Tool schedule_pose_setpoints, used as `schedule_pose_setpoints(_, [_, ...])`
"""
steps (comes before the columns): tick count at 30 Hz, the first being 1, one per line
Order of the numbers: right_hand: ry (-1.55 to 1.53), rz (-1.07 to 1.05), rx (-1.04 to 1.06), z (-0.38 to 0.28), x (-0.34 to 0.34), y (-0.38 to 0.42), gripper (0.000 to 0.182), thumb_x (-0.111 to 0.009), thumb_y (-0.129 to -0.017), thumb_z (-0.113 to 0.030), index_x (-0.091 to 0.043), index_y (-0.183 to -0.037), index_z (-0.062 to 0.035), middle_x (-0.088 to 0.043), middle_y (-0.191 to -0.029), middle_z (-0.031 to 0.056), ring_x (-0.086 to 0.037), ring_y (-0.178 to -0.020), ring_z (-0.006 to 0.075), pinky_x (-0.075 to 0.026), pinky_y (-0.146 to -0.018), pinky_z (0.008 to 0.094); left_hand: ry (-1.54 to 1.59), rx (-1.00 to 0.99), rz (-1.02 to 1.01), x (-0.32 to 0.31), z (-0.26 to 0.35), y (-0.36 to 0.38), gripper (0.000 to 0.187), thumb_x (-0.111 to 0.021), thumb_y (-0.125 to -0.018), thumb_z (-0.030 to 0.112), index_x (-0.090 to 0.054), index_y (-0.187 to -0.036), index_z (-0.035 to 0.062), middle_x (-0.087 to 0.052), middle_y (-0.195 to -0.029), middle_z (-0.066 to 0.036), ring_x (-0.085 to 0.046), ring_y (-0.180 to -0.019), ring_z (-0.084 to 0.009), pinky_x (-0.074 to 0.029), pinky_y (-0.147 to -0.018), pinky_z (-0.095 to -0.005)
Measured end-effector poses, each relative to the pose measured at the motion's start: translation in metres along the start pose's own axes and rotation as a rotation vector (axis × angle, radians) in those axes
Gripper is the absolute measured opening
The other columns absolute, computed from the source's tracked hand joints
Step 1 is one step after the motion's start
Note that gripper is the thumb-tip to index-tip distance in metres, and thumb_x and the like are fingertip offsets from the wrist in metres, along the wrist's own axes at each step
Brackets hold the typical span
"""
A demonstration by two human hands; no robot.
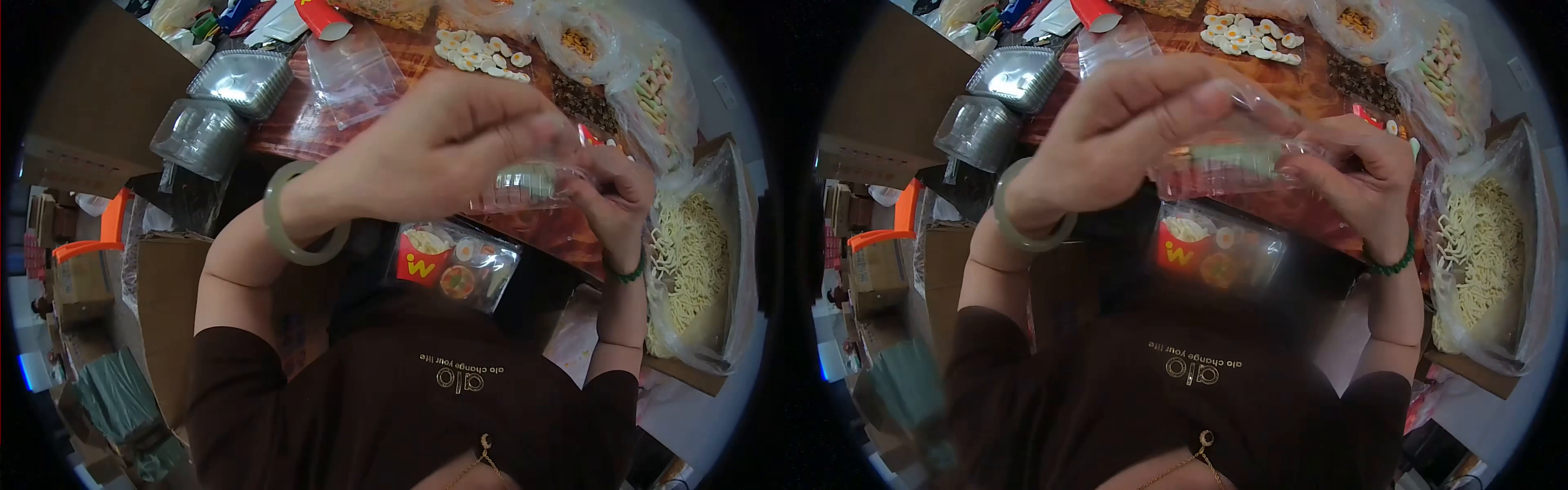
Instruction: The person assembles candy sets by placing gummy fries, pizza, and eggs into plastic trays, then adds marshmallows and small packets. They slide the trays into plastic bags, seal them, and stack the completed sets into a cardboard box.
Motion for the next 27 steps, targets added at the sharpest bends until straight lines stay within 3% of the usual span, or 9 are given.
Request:
schedule_pose_setpoints(4, [-0.018, 0.045, -0.228, -0.013, -0.011, -0.003, 0.010, -0.071, -0.081, -0.008, -0.066, -0.081, 0.0005, -0.062, -0.068, 0.0002, -0.052, -0.059, 0.0029, -0.041, -0.053, 0.0208, 0.352, 0.242, 0.135, 0.024, -0.025, 0.025, 0.028, -0.050, -0.097, 0.017, -0.057, -0.114, -0.0046, -0.066, -0.104, -0.017, -0.065, -0.097, -0.0211, -0.054, -0.083, -0.0296])
schedule_pose_setpoints(9, [-0.090, -0.170, -0.591, 0.097, -0.068, 0.034, 0.027, -0.068, -0.086, -0.024, -0.063, -0.075, 0.0005, -0.058, -0.060, -0.0014, -0.048, -0.057, 0.0024, -0.036, -0.049, 0.0197, 0.613, 0.698, 0.346, 0.011, -0.157, 0.087, 0.029, -0.051, -0.096, 0.016, -0.054, -0.119, -0.0020, -0.063, -0.114, -0.016, -0.064, -0.102, -0.0242, -0.051, -0.088, -0.0345])
schedule_pose_setpoints(11, [-0.064, -0.221, -0.916, 0.140, -0.074, 0.051, 0.025, -0.066, -0.089, -0.026, -0.063, -0.081, -0.0022, -0.059, -0.069, -0.0015, -0.048, -0.060, 0.0034, -0.039, -0.054, 0.0204, 0.579, 0.767, 0.471, 0.010, -0.187, 0.097, 0.028, -0.051, -0.096, 0.015, -0.054, -0.118, -0.0016, -0.062, -0.114, -0.014, -0.063, -0.102, -0.0231, -0.051, -0.088, -0.0340])
schedule_pose_setpoints(13, [-0.348, -0.209, -1.063, 0.135, -0.070, 0.042, 0.023, -0.067, -0.088, -0.025, -0.062, -0.082, -0.0027, -0.057, -0.068, -0.0024, -0.048, -0.059, 0.0030, -0.039, -0.053, 0.0191, 0.538, 0.822, 0.606, 0.016, -0.205, 0.099, 0.027, -0.051, -0.096, 0.014, -0.055, -0.118, -0.0013, -0.062, -0.115, -0.013, -0.063, -0.102, -0.0220, -0.050, -0.088, -0.0334])
schedule_pose_setpoints(16, [-0.633, -0.101, -0.806, 0.118, -0.086, 0.017, 0.030, -0.071, -0.084, -0.030, -0.064, -0.080, -0.0007, -0.058, -0.067, -0.0035, -0.048, -0.055, 0.0018, -0.039, -0.050, 0.0201, 0.675, 0.795, 0.646, 0.010, -0.220, 0.096, 0.024, -0.050, -0.096, 0.012, -0.055, -0.116, -0.0012, -0.063, -0.112, -0.010, -0.062, -0.101, -0.0197, -0.050, -0.086, -0.0322])
schedule_pose_setpoints(18, [-0.242, -0.279, -0.351, 0.085, -0.112, -0.007, 0.013, -0.067, -0.084, -0.013, -0.063, -0.091, -0.0019, -0.057, -0.072, -0.0001, -0.057, -0.065, 0.0103, -0.044, -0.059, 0.0215, 0.787, 0.715, 0.592, 0.002, -0.221, 0.086, 0.025, -0.050, -0.095, 0.010, -0.055, -0.117, -0.0018, -0.064, -0.109, -0.010, -0.063, -0.099, -0.0192, -0.050, -0.086, -0.0324])
schedule_pose_setpoints(21, [0.177, -0.299, 0.060, 0.080, -0.139, -0.009, 0.014, -0.064, -0.083, -0.007, -0.063, -0.096, -0.0013, -0.059, -0.085, 0.0072, -0.061, -0.078, 0.0207, -0.049, -0.068, 0.0291, 0.785, 0.639, 0.481, -0.010, -0.206, 0.080, 0.025, -0.050, -0.095, 0.009, -0.055, -0.117, -0.0026, -0.063, -0.107, -0.009, -0.063, -0.097, -0.0187, -0.050, -0.086, -0.0323])
schedule_pose_setpoints(23, [0.156, -0.405, -0.090, 0.094, -0.147, -0.004, 0.014, -0.060, -0.083, -0.006, -0.062, -0.096, -0.0007, -0.057, -0.094, 0.0122, -0.058, -0.090, 0.0281, -0.049, -0.076, 0.0348, 0.739, 0.642, 0.474, -0.007, -0.210, 0.080, 0.025, -0.050, -0.095, 0.008, -0.055, -0.117, -0.0026, -0.064, -0.107, -0.009, -0.063, -0.096, -0.0181, -0.051, -0.085, -0.0318])
schedule_pose_setpoints(27, [0.326, -0.446, 0.099, 0.093, -0.150, -0.010, 0.015, -0.058, -0.086, -0.007, -0.057, -0.099, 0.0000, -0.056, -0.093, 0.0124, -0.058, -0.090, 0.0283, -0.049, -0.076, 0.0343, 0.532, 0.618, 0.415, -0.003, -0.207, 0.077, 0.025, -0.049, -0.095, 0.007, -0.056, -0.117, -0.0020, -0.064, -0.105, -0.009, -0.063, -0.094, -0.0163, -0.052, -0.081, -0.0303])
Point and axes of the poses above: each hand's wrist, its own y-axis away from the middle knuckle, its own x-axis out of the back of the hand, z = x × y, the point moved 7 cm from there along -y, towards the middle knuckle
